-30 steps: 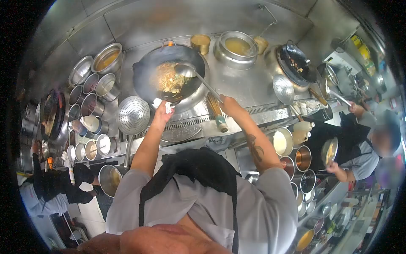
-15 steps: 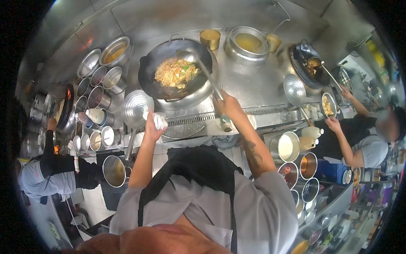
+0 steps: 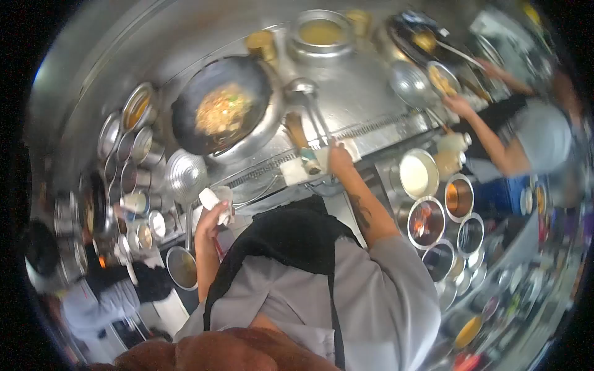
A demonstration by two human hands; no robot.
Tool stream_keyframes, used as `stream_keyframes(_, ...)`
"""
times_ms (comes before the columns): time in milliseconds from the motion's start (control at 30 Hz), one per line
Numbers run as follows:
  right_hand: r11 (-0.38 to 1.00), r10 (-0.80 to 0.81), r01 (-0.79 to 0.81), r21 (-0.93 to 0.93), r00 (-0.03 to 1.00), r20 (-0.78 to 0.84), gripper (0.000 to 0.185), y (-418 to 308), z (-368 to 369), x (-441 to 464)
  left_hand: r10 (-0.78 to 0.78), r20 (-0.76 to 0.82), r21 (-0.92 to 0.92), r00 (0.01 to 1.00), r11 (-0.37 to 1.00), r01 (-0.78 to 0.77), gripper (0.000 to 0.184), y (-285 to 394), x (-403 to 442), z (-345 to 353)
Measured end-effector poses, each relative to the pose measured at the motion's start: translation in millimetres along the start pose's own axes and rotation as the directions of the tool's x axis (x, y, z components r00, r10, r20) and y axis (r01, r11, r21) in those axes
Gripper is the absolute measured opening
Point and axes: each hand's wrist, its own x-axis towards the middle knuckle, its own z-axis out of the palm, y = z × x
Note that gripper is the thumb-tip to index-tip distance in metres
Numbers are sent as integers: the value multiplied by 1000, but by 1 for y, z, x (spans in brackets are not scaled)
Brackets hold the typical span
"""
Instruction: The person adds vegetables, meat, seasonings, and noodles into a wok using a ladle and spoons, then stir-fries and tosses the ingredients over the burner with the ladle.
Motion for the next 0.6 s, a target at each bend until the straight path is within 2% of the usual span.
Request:
stream_keyframes(33,1000,-6,6,-27,1000,5,36,4,7,-5,-9,82,85,997,996,2,31,14,3,11)
stream_keyframes(67,999,-19,21,-30,997,70,36,2,0,-13,-82,107,190,991,980,60,39,26,2,21)
stream_keyframes(100,1000,-15,19,-25,991,131,36,-4,-11,-26,8,162,181,987,983,-38,46,18,14,21)
stream_keyframes(133,1000,-13,14,-10,998,68,33,-7,-14,-42,14,200,240,980,969,-62,48,25,18,31)
stream_keyframes(167,998,9,-16,66,995,102,34,-16,-33,-62,17,248,293,969,952,-91,49,32,21,42)
stream_keyframes(200,994,-4,1,111,1000,25,33,-9,-17,-74,9,273,306,962,947,-95,48,27,34,47)
stream_keyframes(233,983,48,-52,176,999,22,29,-7,-5,-91,-1,295,316,956,944,-96,46,19,51,48)
stream_keyframes(300,982,129,-147,120,981,145,26,-15,-3,-135,-135,339,331,931,943,16,39,-1,82,57)
stream_keyframes(367,970,204,-218,108,971,126,25,-23,9,-194,-255,492,462,833,887,-1,35,15,62,89)
stream_keyframes(433,933,312,-338,125,931,190,24,-29,28,-253,-304,600,541,740,836,-95,32,3,60,110)
stream_keyframes(467,890,394,-428,158,896,204,24,-32,46,-282,-352,595,619,723,774,-133,32,-5,57,122)
stream_keyframes(500,837,471,-518,173,845,252,25,-38,59,-314,-399,637,650,660,737,-182,33,-15,55,134)
stream_keyframes(600,673,613,-705,226,701,364,26,-71,84,-401,-483,726,662,491,684,-306,36,-32,39,164)
